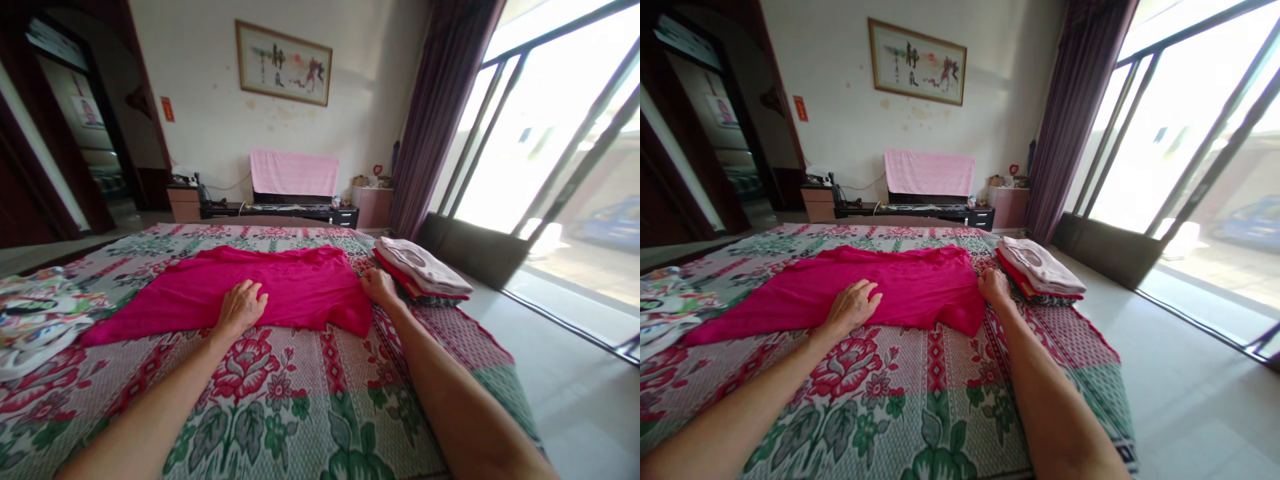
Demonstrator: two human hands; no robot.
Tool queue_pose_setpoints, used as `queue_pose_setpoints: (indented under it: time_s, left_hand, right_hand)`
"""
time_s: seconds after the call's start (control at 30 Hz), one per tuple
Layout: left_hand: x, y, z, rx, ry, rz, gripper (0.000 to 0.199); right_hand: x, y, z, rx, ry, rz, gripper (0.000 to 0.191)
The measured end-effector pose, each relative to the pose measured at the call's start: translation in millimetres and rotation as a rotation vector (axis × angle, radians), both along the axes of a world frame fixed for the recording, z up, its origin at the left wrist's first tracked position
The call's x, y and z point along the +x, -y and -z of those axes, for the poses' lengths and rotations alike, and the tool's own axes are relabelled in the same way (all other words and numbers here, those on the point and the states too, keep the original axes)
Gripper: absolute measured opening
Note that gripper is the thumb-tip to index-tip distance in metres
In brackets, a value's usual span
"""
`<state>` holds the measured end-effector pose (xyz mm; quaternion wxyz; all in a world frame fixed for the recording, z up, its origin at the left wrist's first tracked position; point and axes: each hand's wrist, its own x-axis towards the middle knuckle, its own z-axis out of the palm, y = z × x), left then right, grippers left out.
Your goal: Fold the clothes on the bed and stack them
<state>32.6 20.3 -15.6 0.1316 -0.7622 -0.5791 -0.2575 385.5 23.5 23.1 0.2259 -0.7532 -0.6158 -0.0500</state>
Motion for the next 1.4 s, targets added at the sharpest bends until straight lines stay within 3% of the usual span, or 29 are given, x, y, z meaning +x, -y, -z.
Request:
queue_pose_setpoints:
  time_s: [0.1,0.2,0.3,0.4,0.47,0.63,0.9,1.1,1.3,1.33,1.4]
  left_hand:
    - [7.5,3.6,-3.6,0.099,0.069,0.156,0.032]
    - [26.1,14.9,-9.1,0.122,0.136,0.37,0.024]
    - [48.6,31.5,-13.4,0.05,0.125,0.583,0.025]
    - [65.1,45.7,-13.2,-0.062,0.065,0.692,0.042]
    - [71.5,51.5,-12.0,-0.116,0.05,0.709,0.046]
    - [78.4,57.0,-17.2,-0.12,0.072,0.754,0.026]
    - [78.2,59.7,-29.4,-0.238,0.179,0.918,0.025]
    - [83.1,63.3,-38.0,-0.232,0.213,0.769,0.022]
    - [108.2,66.3,-44.0,-0.19,0.026,0.692,0.044]
    - [111.6,67.6,-44.7,-0.197,-0.025,0.687,0.043]
    - [114.7,70.8,-45.9,-0.206,-0.099,0.674,0.037]
  right_hand:
    - [-9.4,5.5,-0.7,0.138,-0.019,-0.105,0.027]
    - [-20.5,11.2,-0.7,0.153,-0.065,-0.245,0.025]
    - [-28.0,18.3,0.8,0.13,-0.096,-0.368,0.024]
    - [-28.5,25.6,4.3,0.13,-0.097,-0.399,0.024]
    - [-26.2,28.9,8.0,0.126,-0.11,-0.379,0.024]
    - [-21.9,28.7,16.5,0.123,-0.168,-0.336,0.024]
    - [-21.9,29.6,15.3,0.12,-0.191,-0.322,0.023]
    - [-23.0,32.4,12.9,0.082,-0.253,-0.286,0.023]
    - [-19.6,36.1,4.6,0.159,-0.424,-0.293,0.026]
    - [-17.4,38.9,-1.6,0.117,-0.458,-0.323,0.027]
    - [-12.4,46.8,-18.3,-0.122,-0.499,-0.443,0.029]
